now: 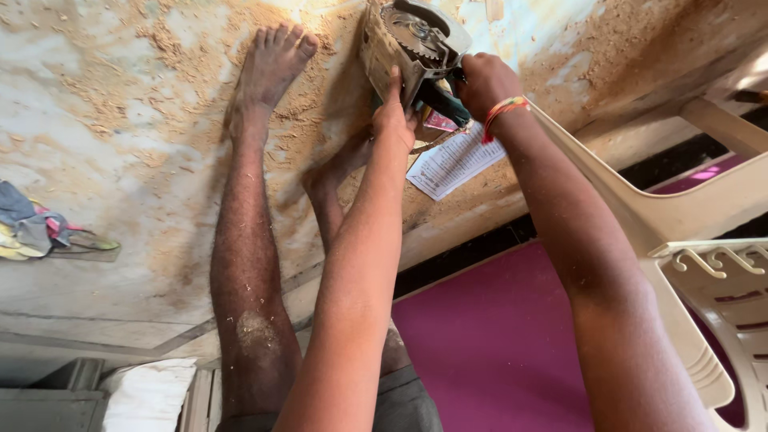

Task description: The person uses a circular saw to cut a small wooden piece and then uses the same tool to cut through the frame of a wooden structure while sitting on a sawdust-covered floor.

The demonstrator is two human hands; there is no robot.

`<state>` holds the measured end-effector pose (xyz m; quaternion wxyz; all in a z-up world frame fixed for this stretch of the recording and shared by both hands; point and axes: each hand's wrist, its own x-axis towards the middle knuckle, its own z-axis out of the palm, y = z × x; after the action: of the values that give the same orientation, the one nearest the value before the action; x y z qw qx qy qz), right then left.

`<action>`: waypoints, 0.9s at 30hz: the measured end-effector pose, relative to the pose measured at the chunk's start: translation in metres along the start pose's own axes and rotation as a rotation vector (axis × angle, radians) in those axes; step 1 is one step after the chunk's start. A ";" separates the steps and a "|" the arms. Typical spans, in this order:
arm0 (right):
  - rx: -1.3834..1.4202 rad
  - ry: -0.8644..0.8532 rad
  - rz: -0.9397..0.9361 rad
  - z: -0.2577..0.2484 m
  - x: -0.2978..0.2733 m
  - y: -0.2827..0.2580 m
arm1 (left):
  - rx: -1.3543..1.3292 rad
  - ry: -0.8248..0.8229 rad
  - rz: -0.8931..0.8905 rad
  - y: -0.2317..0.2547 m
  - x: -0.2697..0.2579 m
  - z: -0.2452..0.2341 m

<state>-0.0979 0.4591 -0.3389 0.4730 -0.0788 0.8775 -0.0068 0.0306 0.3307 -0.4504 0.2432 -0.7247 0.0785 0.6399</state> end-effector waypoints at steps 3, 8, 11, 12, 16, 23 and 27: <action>0.796 -0.327 0.197 -0.014 0.008 0.015 | -0.018 -0.006 0.027 0.006 0.003 0.000; 1.088 -0.400 0.401 0.000 0.014 0.027 | 0.027 -0.043 0.047 0.001 0.009 -0.002; 1.259 -0.390 0.527 0.007 0.014 0.024 | 0.043 -0.047 0.045 -0.002 0.011 -0.004; 1.301 -0.381 0.597 0.004 0.016 0.022 | 0.027 -0.047 0.050 0.000 0.011 -0.002; 1.027 -0.340 0.482 -0.009 0.009 0.010 | 0.039 -0.037 0.050 0.003 0.004 -0.003; -0.146 0.496 -0.203 0.023 -0.008 -0.018 | 0.207 -0.085 0.171 0.015 -0.038 -0.004; 0.478 0.342 0.271 0.037 -0.011 -0.026 | 0.512 -0.216 0.280 0.022 -0.066 -0.028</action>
<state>-0.0576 0.4371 -0.3482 0.3203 0.1544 0.9203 -0.1630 0.0347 0.2862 -0.3899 0.3342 -0.5496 0.3101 0.7000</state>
